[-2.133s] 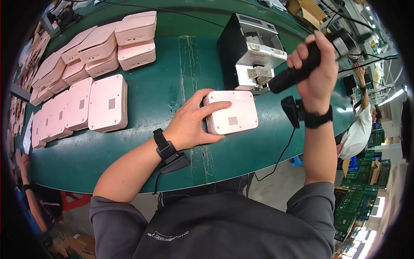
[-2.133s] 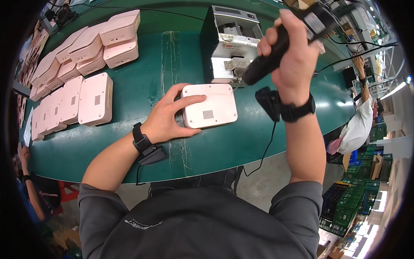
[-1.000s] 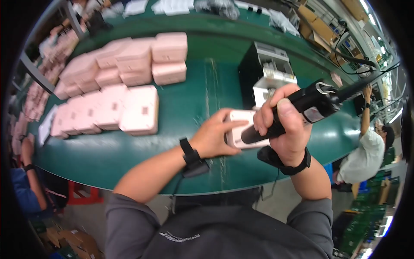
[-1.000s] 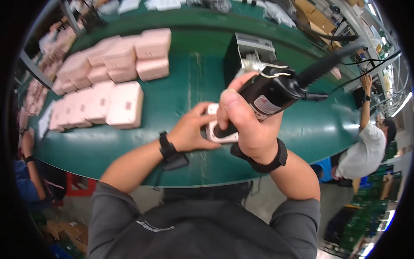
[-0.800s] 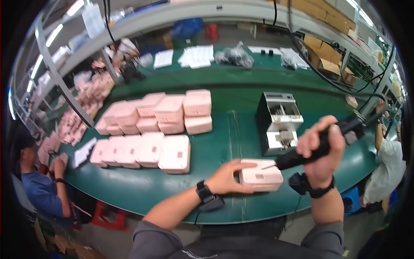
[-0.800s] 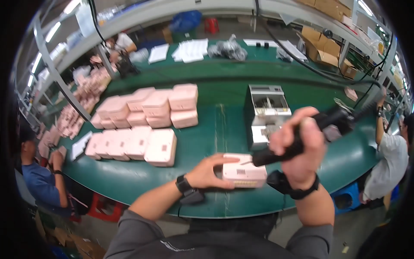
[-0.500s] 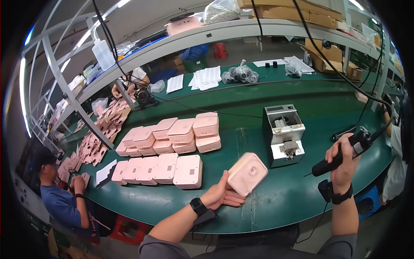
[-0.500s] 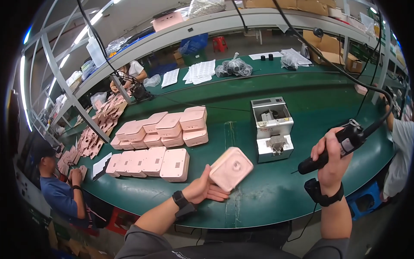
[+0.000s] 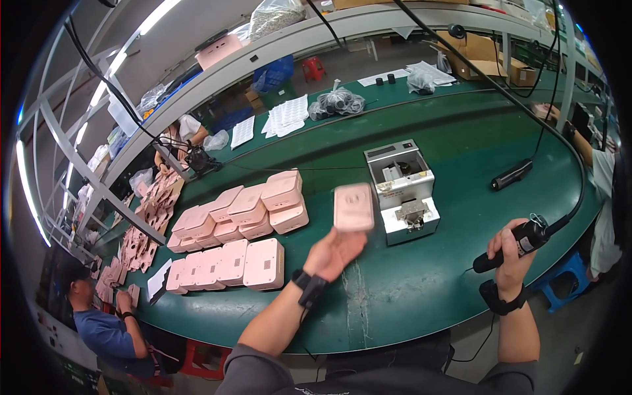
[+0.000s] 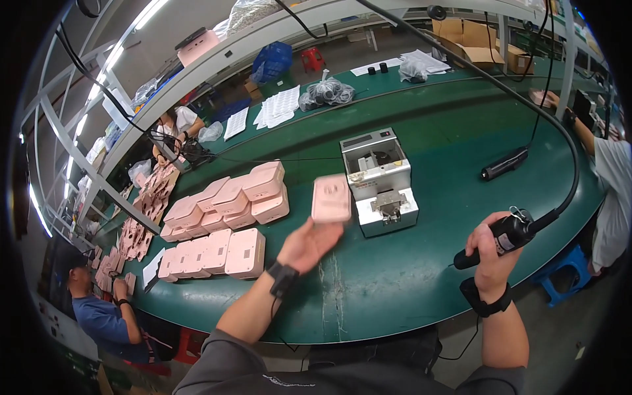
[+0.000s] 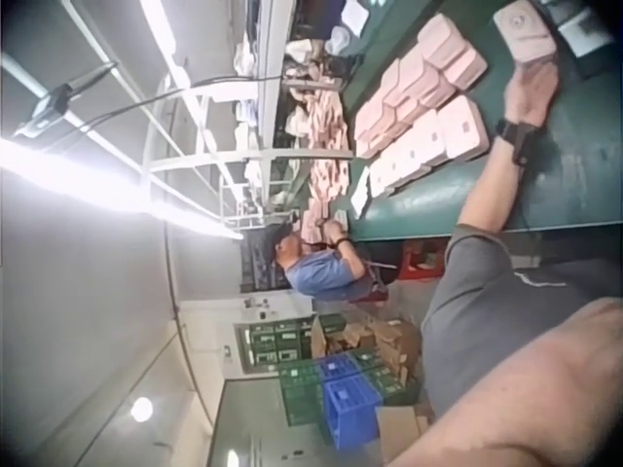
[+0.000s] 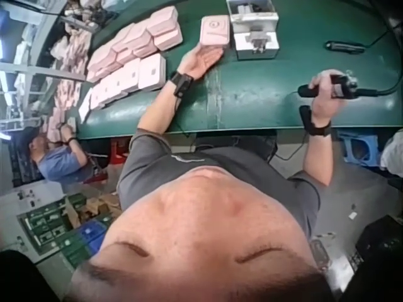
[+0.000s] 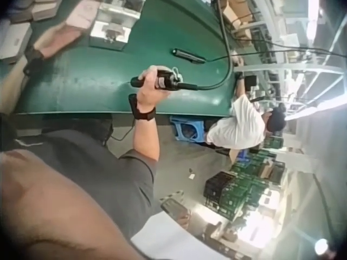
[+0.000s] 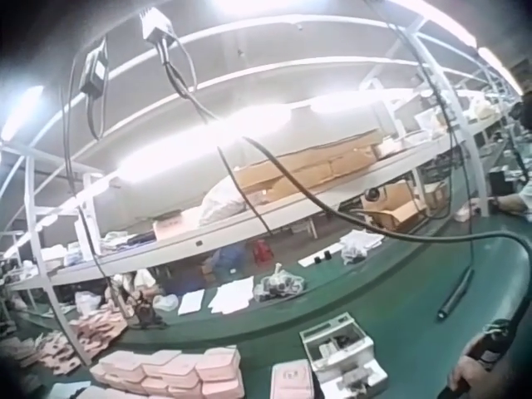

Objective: The person picks up a pink device, places it on the table, and uses a power screwdriver to drive screws into its base. After finishing, they set the device aside and repeat the process with another pink device from the stack.

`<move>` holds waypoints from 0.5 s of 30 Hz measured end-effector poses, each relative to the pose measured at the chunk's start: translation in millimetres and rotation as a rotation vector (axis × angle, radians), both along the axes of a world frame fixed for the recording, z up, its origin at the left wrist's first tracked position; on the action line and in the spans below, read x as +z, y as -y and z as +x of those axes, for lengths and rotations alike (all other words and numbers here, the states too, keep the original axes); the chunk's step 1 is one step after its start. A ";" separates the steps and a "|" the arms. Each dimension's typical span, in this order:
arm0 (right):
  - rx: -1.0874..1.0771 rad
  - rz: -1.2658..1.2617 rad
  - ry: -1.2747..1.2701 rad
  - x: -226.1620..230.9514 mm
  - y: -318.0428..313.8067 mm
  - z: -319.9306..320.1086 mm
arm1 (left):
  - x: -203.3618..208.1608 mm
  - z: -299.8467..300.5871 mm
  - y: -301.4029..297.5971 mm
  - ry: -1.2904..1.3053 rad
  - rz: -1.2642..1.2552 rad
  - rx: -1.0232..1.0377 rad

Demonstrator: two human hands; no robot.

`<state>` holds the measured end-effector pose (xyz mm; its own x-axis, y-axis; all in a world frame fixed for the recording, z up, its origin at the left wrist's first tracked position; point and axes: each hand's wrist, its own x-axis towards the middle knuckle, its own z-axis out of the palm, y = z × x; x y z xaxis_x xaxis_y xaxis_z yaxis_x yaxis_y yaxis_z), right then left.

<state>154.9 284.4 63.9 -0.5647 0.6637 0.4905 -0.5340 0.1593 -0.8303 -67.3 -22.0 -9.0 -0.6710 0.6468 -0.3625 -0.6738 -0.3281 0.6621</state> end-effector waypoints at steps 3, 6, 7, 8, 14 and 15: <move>0.027 0.025 0.008 1.9 7.7 -2.0 | 1.7 -38.3 -32.1 -0.138 0.006 0.232; 0.039 0.038 0.018 3.4 6.9 -1.4 | 18.0 -42.4 -48.6 -0.254 -0.075 0.301; 0.043 0.050 0.019 2.2 7.5 0.9 | 24.4 -40.8 -48.5 -0.289 -0.134 0.247; 0.051 0.061 0.017 0.5 8.8 3.2 | 32.2 -38.8 -46.8 -0.326 -0.196 0.197; 0.051 -0.028 -0.050 -10.8 -5.4 7.6 | 165.7 -9.2 -17.5 -1.220 -0.363 0.131; 0.020 -0.071 -0.064 -11.8 -9.1 5.4 | 200.7 -13.1 -12.6 -1.387 -0.457 0.296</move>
